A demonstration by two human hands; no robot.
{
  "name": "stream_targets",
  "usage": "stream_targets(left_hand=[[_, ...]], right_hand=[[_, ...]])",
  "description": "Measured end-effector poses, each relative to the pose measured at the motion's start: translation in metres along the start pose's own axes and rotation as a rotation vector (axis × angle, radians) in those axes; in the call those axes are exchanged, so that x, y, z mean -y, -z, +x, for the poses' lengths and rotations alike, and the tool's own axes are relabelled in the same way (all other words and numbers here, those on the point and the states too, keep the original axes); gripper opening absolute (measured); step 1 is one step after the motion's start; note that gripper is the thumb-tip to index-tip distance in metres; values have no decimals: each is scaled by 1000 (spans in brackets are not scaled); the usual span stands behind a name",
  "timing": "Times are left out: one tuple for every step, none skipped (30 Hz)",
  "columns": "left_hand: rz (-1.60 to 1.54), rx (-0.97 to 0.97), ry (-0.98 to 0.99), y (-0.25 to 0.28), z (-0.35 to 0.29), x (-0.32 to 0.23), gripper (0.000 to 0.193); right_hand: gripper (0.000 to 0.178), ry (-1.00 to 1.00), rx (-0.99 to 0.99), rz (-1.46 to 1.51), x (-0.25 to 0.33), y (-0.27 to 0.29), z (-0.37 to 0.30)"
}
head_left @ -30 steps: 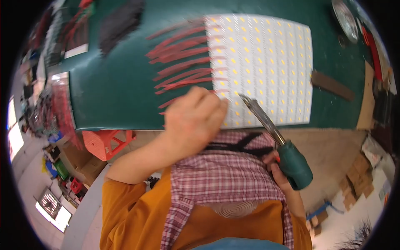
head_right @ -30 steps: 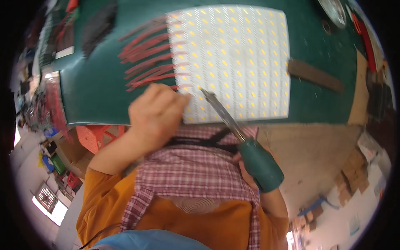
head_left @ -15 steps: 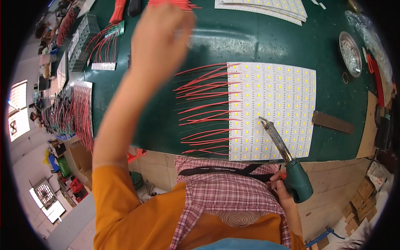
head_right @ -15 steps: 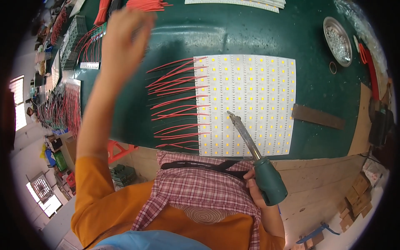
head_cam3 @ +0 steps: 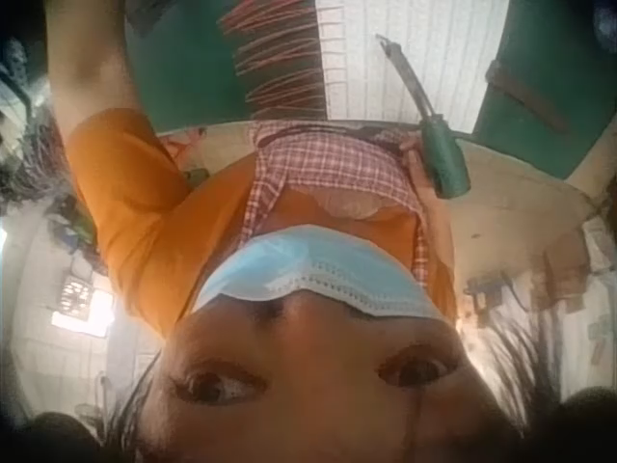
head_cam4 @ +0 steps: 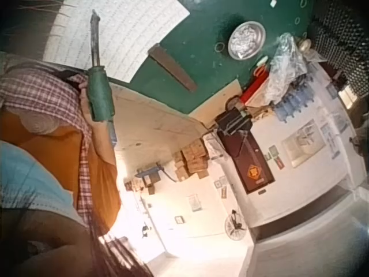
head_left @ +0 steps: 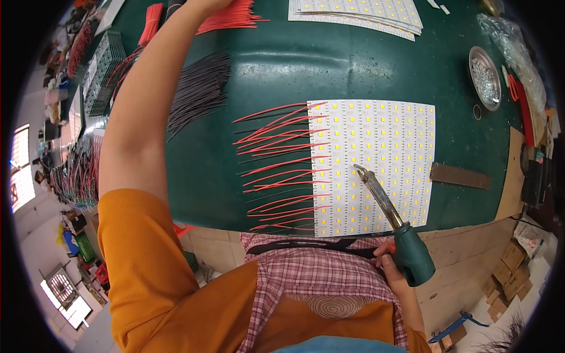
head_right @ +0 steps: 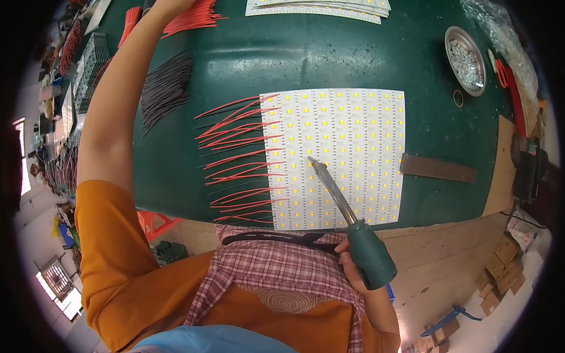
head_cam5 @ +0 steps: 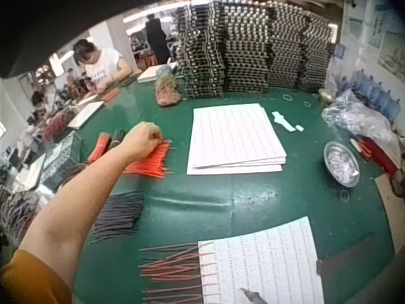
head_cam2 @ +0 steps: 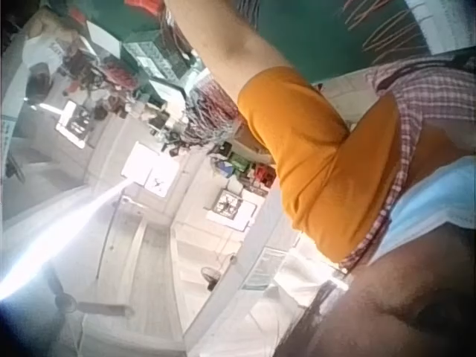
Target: Soldering red and black wires onto an LED circuit board panel.
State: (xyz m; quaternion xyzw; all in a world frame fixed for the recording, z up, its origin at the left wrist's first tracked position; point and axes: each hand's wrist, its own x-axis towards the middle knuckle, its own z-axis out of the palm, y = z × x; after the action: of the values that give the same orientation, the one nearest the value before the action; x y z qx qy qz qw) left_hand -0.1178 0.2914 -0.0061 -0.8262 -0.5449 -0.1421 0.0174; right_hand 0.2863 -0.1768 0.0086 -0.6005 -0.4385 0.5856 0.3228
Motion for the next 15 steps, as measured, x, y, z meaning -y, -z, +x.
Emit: stream_targets(left_hand=[[-35,-7,3,-5,-2,1,13],[-71,-11,6,-11,-4,2,13],[-44,0,43,-11,-3,4,13],[-76,2,62,-13,-3,6,13],[-110,6,79,-14,-2,6,14],[-114,32,77,-11,1,11,14],[-99,13,95,-12,1,17,15],[-137,43,115,-10,6,15,17],[-174,78,135,-5,11,13,19],[-136,122,99,3,15,17,18],[-100,159,68,9,19,22,17],[18,164,35,10,25,3,16],[9,172,29,8,27,-4,16],[34,177,69,7,29,-12,16],[68,180,119,6,27,-13,15]], right_hand=[[15,1,4,-8,0,-1,1],[15,-21,1,-10,0,0,3],[16,16,20,-30,0,0,3],[16,50,39,-49,-2,1,0],[16,32,27,-50,-7,3,-5],[25,26,88,-58,-14,7,-8],[35,17,149,-64,-18,10,-10],[37,-69,141,-60,-6,7,-7],[37,-98,129,-60,-3,8,-8],[37,-197,114,146,-2,10,-10],[37,-290,95,345,2,8,-11],[38,-70,52,35,9,1,-8],[38,-81,44,36,6,2,-6],[39,-2,50,-38,1,4,-6],[39,83,66,-111,-3,5,-6]])
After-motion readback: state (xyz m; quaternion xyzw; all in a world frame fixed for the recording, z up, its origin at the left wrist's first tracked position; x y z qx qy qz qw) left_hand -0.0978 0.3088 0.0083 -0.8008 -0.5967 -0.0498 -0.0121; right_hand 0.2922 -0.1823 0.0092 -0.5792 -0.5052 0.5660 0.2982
